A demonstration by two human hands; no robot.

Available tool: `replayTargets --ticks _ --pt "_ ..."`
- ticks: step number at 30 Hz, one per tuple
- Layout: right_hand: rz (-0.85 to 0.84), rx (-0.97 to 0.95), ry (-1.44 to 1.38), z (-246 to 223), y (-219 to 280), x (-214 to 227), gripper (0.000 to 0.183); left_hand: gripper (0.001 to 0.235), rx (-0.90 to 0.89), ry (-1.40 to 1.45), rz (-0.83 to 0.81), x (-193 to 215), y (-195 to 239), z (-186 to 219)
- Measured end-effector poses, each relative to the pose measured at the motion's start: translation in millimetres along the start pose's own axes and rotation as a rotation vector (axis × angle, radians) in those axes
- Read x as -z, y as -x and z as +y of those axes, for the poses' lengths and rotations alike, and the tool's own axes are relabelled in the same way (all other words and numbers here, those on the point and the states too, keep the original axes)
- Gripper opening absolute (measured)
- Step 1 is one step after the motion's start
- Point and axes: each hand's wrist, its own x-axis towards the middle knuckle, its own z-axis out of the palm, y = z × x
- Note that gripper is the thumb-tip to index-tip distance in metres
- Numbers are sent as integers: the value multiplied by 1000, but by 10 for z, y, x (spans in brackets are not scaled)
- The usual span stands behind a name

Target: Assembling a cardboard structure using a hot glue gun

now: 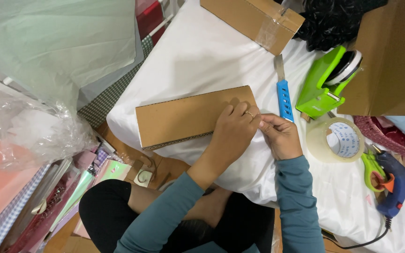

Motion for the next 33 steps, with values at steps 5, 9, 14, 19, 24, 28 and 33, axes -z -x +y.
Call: replayTargets --ticks 5,9,14,19,24,28,33 --pt "-43 -8 25 -102 20 -39 10 11 1 -14 18 -4 1 6" --pt "-83 19 70 -34 -14 5 9 11 -15 -48 14 47 -13 36" --pt "-61 29 96 41 -22 64 8 12 -19 -8 11 -1 18 19" --pt "-64 58 147 36 -17 58 11 14 -3 -7 26 -1 31 44" --pt "-28 39 133 -52 -3 -17 6 11 -4 8 49 -8 32 11" --pt "-27 33 119 17 -10 -10 6 9 1 -25 45 160 72 -119" --pt "-19 35 153 49 -7 5 4 20 31 -46 -13 426 248 -276"
